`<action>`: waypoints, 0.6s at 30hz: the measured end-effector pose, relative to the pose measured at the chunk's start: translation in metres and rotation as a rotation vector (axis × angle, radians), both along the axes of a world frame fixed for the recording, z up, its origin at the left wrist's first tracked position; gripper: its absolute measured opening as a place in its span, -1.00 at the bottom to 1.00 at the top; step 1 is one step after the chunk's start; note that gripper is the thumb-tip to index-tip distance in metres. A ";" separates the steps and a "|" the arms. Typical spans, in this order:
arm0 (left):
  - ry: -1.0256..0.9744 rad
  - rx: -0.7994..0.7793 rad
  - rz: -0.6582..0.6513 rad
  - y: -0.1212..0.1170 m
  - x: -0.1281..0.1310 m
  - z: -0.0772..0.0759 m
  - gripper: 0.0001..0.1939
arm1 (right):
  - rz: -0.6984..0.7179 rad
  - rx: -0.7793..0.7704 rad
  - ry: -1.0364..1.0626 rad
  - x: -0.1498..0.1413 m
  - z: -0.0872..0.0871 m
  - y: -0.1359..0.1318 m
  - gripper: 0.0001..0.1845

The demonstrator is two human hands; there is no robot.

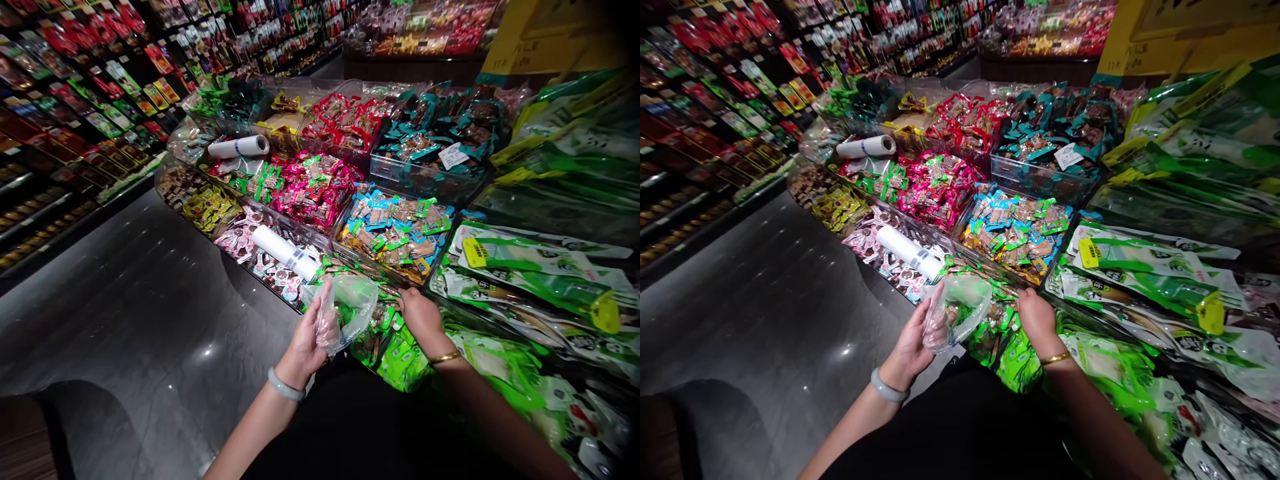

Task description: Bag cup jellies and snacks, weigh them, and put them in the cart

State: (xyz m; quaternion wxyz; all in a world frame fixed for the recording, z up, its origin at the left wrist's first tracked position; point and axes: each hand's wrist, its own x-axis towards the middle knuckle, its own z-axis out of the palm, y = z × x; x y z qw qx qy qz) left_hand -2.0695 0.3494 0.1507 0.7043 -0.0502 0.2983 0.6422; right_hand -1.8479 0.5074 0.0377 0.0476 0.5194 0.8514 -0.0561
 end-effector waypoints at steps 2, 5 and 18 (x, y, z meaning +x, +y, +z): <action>0.002 0.000 0.003 0.000 0.000 -0.001 -0.47 | 0.002 -0.001 0.023 0.000 0.002 0.003 -0.67; 0.004 -0.010 0.015 0.001 0.000 -0.001 -0.50 | 0.003 0.076 0.164 0.007 0.012 0.004 -0.66; 0.058 -0.024 0.020 -0.001 0.003 -0.001 -0.50 | 0.448 0.233 0.714 -0.021 0.105 -0.020 -0.77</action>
